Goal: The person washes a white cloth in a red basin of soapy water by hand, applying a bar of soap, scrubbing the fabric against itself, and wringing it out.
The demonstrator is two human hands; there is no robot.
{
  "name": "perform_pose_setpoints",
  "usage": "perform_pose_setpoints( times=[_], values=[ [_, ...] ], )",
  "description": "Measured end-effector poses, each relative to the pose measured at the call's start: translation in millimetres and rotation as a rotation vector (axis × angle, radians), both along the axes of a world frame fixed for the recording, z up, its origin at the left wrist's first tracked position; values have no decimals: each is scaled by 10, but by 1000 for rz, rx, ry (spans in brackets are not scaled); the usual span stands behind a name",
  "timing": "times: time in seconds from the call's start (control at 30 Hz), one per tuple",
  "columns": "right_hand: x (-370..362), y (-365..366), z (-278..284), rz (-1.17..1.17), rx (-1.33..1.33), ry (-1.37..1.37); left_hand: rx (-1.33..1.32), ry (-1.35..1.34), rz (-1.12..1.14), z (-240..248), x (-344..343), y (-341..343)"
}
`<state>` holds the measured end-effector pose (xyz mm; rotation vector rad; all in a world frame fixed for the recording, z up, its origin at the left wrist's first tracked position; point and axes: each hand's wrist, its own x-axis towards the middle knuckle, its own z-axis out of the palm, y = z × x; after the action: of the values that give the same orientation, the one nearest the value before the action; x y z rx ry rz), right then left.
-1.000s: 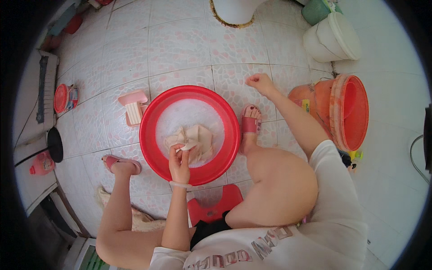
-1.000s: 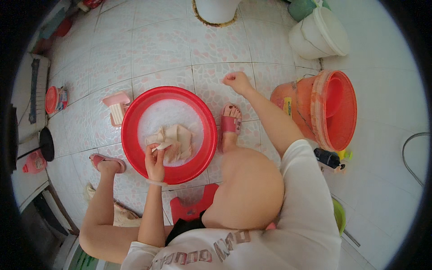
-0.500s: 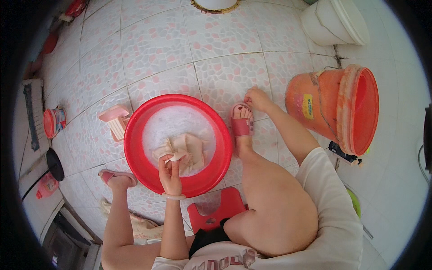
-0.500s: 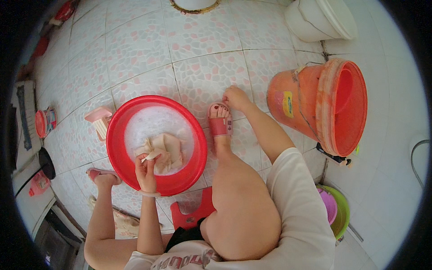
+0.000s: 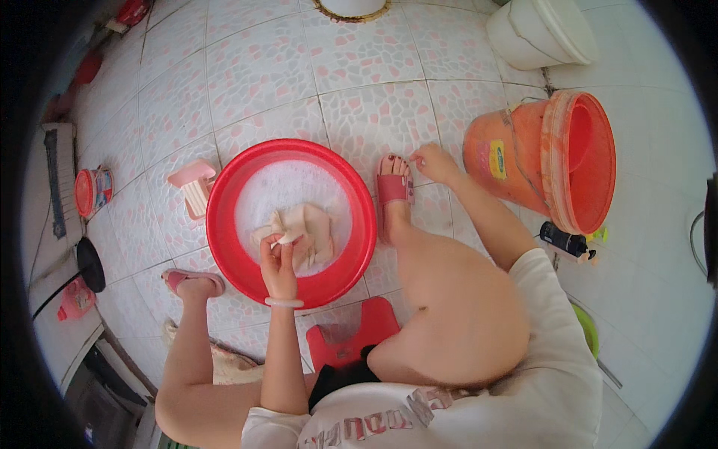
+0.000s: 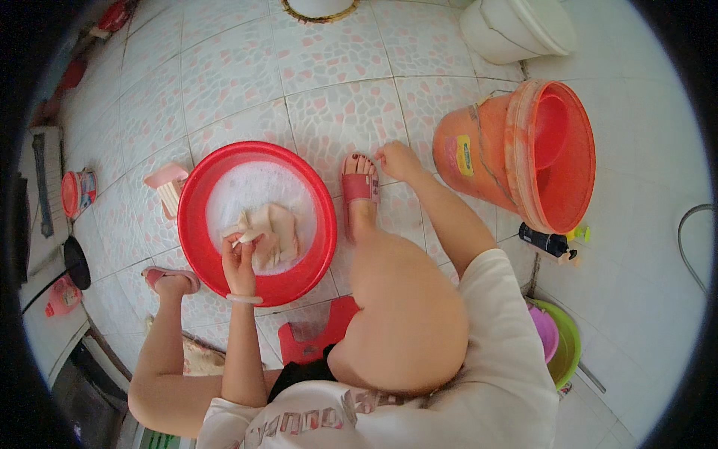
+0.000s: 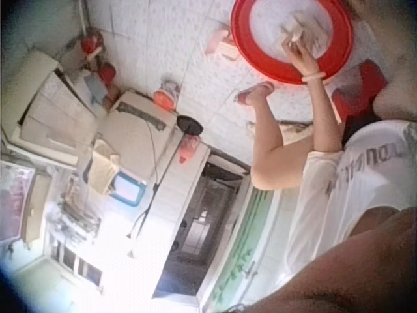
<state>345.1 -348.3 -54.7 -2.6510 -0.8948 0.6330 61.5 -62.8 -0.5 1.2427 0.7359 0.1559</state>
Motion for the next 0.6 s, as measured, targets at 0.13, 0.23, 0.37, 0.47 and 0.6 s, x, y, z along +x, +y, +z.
perform_pose_setpoints(
  times=[0.13, 0.23, 0.37, 0.47, 0.6],
  values=[
    [199, 270, 451, 117, 144, 18, 165, -1, 46, 49, -39, 52],
    [137, 990, 1411, 177, 113, 256, 615, 116, 2, 216, -148, 125],
    [-287, 1750, 2066, 581, 22, 410, 874, -23, 2, 365, -290, 258],
    [-891, 2071, 1941, 814, 72, 314, 429, -146, -16, 455, -374, 306],
    [-1770, 2355, 1739, 838, 53, 263, 552, -137, -43, 721, -434, 315]
  ],
)
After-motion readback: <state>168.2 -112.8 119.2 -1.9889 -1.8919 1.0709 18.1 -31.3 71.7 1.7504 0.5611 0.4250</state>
